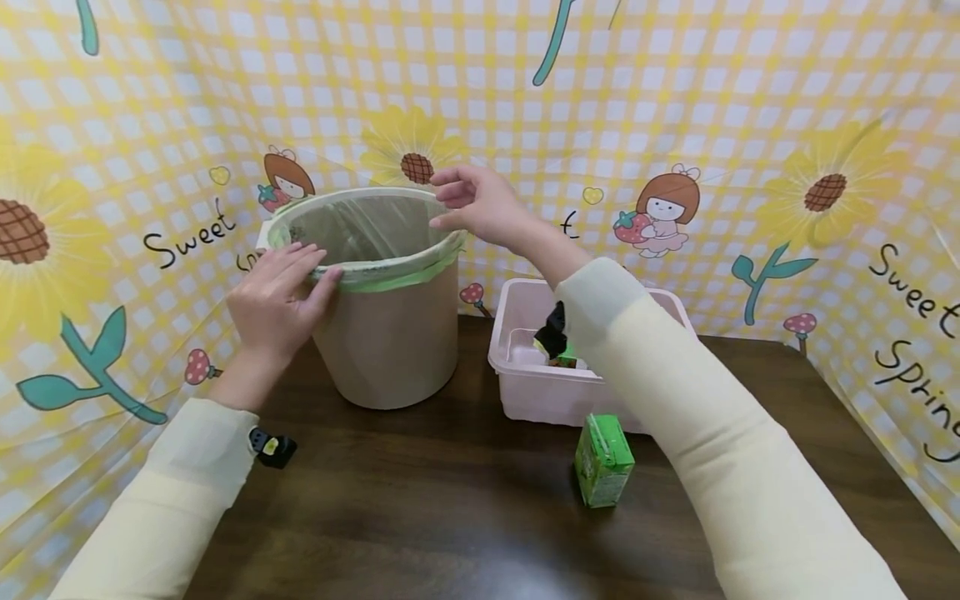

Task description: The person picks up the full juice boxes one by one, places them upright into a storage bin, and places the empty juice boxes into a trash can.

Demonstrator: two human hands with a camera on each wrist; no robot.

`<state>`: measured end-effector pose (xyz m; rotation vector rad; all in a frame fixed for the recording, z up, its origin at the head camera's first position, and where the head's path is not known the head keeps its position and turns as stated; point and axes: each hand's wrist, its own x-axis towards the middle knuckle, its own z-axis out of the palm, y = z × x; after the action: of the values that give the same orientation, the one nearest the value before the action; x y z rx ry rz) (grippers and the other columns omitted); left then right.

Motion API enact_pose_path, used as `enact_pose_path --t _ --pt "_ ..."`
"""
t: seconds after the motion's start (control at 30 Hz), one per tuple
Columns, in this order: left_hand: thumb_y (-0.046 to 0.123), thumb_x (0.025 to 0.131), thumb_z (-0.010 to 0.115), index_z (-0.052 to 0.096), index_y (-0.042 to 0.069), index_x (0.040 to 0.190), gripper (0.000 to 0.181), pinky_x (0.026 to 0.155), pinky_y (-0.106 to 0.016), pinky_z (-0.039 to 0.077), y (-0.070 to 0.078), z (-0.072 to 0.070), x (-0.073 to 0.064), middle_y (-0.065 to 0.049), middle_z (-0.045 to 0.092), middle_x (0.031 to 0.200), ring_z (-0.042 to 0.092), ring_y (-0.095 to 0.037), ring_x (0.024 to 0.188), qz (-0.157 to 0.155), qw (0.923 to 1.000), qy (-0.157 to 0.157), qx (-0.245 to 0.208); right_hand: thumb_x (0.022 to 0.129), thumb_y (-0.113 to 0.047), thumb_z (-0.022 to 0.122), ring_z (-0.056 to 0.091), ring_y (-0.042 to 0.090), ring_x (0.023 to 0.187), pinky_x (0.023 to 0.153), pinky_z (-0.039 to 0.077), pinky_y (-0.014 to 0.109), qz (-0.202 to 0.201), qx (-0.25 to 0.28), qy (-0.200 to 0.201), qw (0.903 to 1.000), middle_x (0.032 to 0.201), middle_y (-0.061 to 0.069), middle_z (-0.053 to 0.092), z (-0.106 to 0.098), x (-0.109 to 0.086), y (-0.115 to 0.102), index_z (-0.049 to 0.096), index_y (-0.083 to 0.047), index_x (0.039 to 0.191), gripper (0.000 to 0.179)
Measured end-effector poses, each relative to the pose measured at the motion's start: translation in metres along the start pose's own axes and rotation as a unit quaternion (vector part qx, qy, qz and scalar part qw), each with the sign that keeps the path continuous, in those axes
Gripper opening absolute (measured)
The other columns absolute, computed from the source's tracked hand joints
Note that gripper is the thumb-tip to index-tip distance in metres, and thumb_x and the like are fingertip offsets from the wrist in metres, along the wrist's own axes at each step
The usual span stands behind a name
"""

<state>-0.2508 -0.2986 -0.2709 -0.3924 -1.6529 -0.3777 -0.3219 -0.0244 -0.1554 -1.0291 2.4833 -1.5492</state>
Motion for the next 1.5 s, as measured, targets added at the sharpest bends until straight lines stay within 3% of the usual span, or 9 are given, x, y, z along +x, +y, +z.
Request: enact_pose_path --t 0.2,0.57,0.83,1.1,1.5 --pt "0.053 0.088 0.064 0.079 0.006 0.093 0.050 0.086 -0.052 0.051 -0.001 0.000 0.001 -0.010 0.073 0.096 0.070 -0.033 0.092 -0.003 1.0000 0.007 0.003 0.085 -0.007 0.076 0.055 0.021 0.121 0.093 0.047 0.028 -0.007 0.018 0.004 0.9998 0.125 0.008 0.059 -0.020 -0.026 0.011 0.054 -0.008 0.133 0.053" --pt "0.052 0.088 0.064 0.079 0.007 0.094 0.048 0.087 -0.051 0.051 -0.001 0.000 0.000 -0.009 0.073 0.098 0.070 -0.032 0.093 -0.001 1.0000 0.000 0.005 0.085 -0.004 0.074 0.057 0.020 0.117 0.095 0.047 0.034 0.021 0.038 0.021 0.9988 0.126 0.009 0.059 -0.051 -0.072 0.036 0.053 -0.007 0.133 0.052" --pt "0.047 0.089 0.065 0.078 0.007 0.097 0.043 0.090 -0.048 0.050 -0.001 -0.001 -0.001 -0.009 0.073 0.100 0.069 -0.029 0.096 0.005 0.9999 -0.011 0.009 0.085 0.000 0.073 0.056 0.023 0.119 0.091 0.050 0.033 0.044 0.048 0.029 0.9975 0.128 0.012 0.059 -0.062 -0.103 0.050 0.053 -0.005 0.132 0.051" --pt "0.052 0.087 0.065 0.079 0.006 0.092 0.049 0.087 -0.051 0.051 -0.002 0.000 0.000 -0.010 0.073 0.097 0.070 -0.032 0.093 -0.007 1.0000 0.005 -0.002 0.086 0.001 0.072 0.058 0.021 0.116 0.088 0.051 0.029 0.040 0.027 0.021 0.9986 0.129 0.016 0.059 -0.070 -0.133 0.060 0.052 -0.003 0.134 0.053" --pt "0.052 0.088 0.064 0.079 0.006 0.093 0.049 0.087 -0.050 0.051 -0.001 0.000 0.000 -0.010 0.073 0.098 0.070 -0.032 0.093 -0.005 1.0000 -0.001 -0.001 0.087 -0.003 0.071 0.057 0.024 0.118 0.087 0.052 0.028 0.034 0.033 0.002 0.9989 0.129 0.018 0.058 -0.076 -0.180 0.082 0.050 0.002 0.134 0.052"
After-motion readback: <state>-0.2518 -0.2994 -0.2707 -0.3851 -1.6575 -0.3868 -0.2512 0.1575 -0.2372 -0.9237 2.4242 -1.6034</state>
